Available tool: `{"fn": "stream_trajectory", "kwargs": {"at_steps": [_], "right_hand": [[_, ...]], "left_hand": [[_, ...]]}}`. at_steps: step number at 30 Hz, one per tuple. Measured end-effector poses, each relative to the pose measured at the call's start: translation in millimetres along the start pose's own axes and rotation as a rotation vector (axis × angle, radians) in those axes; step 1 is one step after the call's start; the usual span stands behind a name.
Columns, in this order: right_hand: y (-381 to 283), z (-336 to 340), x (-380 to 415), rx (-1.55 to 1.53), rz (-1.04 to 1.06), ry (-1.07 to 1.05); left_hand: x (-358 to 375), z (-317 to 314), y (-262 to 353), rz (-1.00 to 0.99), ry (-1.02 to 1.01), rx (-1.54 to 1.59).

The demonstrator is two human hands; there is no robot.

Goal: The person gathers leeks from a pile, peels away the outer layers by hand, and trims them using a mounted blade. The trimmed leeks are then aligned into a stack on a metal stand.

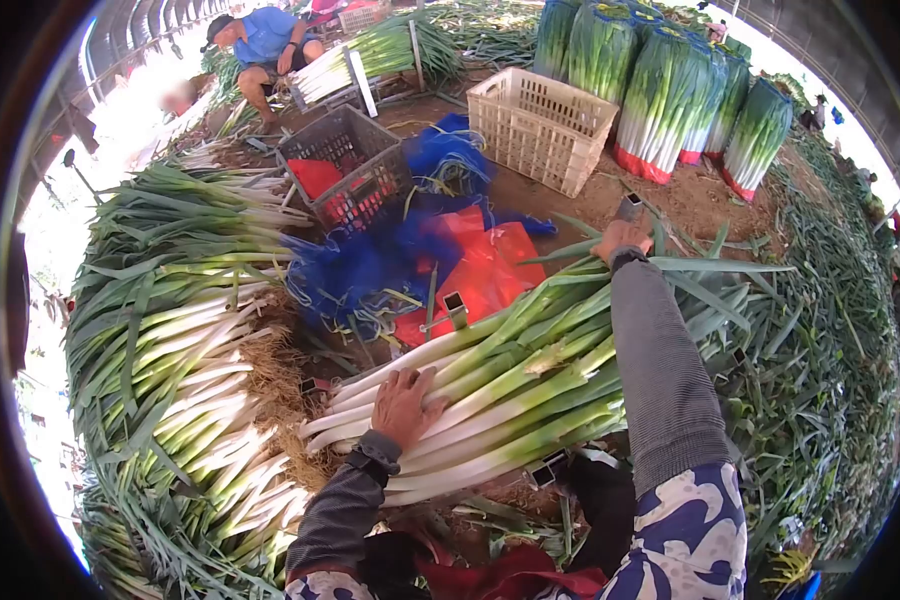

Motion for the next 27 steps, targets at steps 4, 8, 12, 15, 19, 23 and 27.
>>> {"fn": "stream_trajectory", "kwargs": {"at_steps": [4, 8, 12, 15, 19, 23, 27], "right_hand": [[-0.4, -0.2, 2.8, 0.031, -0.045, 0.060], [24.8, 0.5, 1.0, -0.246, 0.116, 0.362], [80.0, -6.6, -7.6, -1.062, 0.132, 0.572], [116.3, -16.9, -17.4, -1.728, -0.306, 0.372], [127.6, -22.7, -13.2, -1.837, -0.541, 0.229], [131.7, -6.2, -5.3, -1.681, -0.422, 0.266], [55.6, 16.5, 40.6, -0.740, 0.465, 0.806]], "left_hand": [[-0.9, -2.5, -2.4, -0.021, 0.017, -0.005], [-1.5, -0.9, 0.8, -0.005, -0.031, -0.012], [1.1, -3.8, -1.0, -0.029, 0.009, -0.053], [1.5, -5.3, -1.4, -0.042, 0.020, -0.071], [0.8, -7.4, -4.2, -0.044, 0.017, -0.081], [0.9, -7.4, -3.3, -0.045, -0.003, -0.077], [-1.4, -7.3, -3.9, -0.008, -0.070, -0.049]]}}
Point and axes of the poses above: each hand's wrist, its own x-axis away from the middle knuckle, its own z-axis out of the back of the hand, y = z × x, the point moved 3 cm from there along -x, towards the middle knuckle, and after that the axes turned 3 degrees about z, right-handed, at the moved point
